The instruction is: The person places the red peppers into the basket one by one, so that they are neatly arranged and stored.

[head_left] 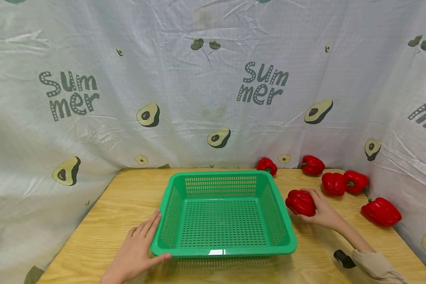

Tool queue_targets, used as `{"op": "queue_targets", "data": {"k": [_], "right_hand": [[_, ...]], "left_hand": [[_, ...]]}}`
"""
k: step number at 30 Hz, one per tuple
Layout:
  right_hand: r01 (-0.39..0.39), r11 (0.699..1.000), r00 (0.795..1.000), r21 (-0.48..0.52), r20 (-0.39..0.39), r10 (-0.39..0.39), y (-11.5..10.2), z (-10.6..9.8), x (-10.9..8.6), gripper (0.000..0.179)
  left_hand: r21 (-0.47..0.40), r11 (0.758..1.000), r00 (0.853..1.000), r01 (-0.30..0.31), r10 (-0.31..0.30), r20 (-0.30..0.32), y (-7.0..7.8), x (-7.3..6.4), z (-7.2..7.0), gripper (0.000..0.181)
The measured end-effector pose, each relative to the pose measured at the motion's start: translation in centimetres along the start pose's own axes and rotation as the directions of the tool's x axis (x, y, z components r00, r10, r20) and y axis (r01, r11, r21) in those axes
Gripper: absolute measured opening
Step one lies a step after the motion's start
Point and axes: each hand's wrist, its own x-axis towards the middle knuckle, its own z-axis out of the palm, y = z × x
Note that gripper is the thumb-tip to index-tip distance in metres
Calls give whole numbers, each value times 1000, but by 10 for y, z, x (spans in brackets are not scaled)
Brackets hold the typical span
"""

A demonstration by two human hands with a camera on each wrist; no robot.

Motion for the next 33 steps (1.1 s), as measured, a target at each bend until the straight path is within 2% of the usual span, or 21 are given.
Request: {"op": "queue_targets", "data": {"k": [5,14,19,28,33], "right_hand": [[-5,1000,1000,15,0,5,-5,-7,-2,78],[5,999,997,-33,-77,-8,-19,-18,-4,79],[12,996,996,-86,-92,-20,-28,-23,-4,82],[64,991,992,-119,-100,-76,-48,-35,6,82],[144,975,981,-172,-106,-163,-60,-39,10,82]], "left_hand": [[-5,1000,1000,13,-13,15,1,1,1,101],[-12,1000,1000,20,-20,20,1,-1,1,100],[-18,1000,1000,15,-15,21,1,-3,2,99],[-14,1000,1000,-8,7,-7,-2,0,4,99],[-19,1000,1000,-19,19,-8,-2,1,3,99]]}}
